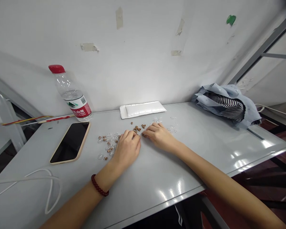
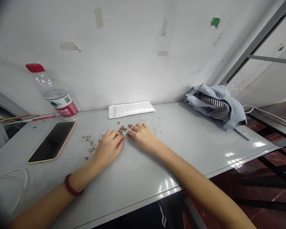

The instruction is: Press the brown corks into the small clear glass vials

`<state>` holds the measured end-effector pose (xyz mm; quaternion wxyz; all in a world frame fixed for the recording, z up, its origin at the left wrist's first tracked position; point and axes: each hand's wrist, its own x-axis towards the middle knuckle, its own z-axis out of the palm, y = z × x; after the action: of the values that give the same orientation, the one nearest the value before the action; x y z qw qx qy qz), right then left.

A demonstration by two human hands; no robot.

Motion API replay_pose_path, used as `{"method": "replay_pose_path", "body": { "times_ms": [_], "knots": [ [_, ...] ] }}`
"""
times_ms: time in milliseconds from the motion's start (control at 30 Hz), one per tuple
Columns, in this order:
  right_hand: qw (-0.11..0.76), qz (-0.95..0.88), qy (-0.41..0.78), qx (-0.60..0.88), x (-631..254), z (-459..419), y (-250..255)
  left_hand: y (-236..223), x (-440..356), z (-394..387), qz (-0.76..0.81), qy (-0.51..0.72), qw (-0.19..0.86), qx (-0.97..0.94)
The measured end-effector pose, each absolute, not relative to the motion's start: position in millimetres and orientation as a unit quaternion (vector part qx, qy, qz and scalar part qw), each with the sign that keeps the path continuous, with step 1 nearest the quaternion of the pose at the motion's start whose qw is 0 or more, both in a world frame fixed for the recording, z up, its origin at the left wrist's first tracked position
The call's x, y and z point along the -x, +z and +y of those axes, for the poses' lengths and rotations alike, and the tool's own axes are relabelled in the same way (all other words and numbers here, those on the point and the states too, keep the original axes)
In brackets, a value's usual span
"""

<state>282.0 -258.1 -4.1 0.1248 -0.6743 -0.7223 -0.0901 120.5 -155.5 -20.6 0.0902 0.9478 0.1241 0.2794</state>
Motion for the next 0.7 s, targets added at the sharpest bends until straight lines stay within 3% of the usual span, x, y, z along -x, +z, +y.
{"method": "replay_pose_path", "body": {
  "times_ms": [167, 267, 433, 567, 700],
  "knots": [
    [0.149, -0.732, -0.065, 0.661, -280, -260, -2, -23, -121, -153, 0.122, 0.317, 0.138, -0.930],
    [0.266, -0.718, -0.020, 0.643, -278, -263, 3, -21, -120, -153, 0.106, 0.353, 0.175, -0.913],
    [0.468, -0.596, 0.153, 0.635, -272, -268, 16, -16, -119, -159, 0.076, 0.408, 0.217, -0.883],
    [0.556, -0.469, 0.296, 0.619, -272, -269, 16, -12, -119, -165, 0.062, 0.440, 0.234, -0.865],
    [0.590, -0.389, 0.404, 0.581, -274, -268, 10, -7, -119, -170, 0.060, 0.466, 0.249, -0.847]
  ]
}}
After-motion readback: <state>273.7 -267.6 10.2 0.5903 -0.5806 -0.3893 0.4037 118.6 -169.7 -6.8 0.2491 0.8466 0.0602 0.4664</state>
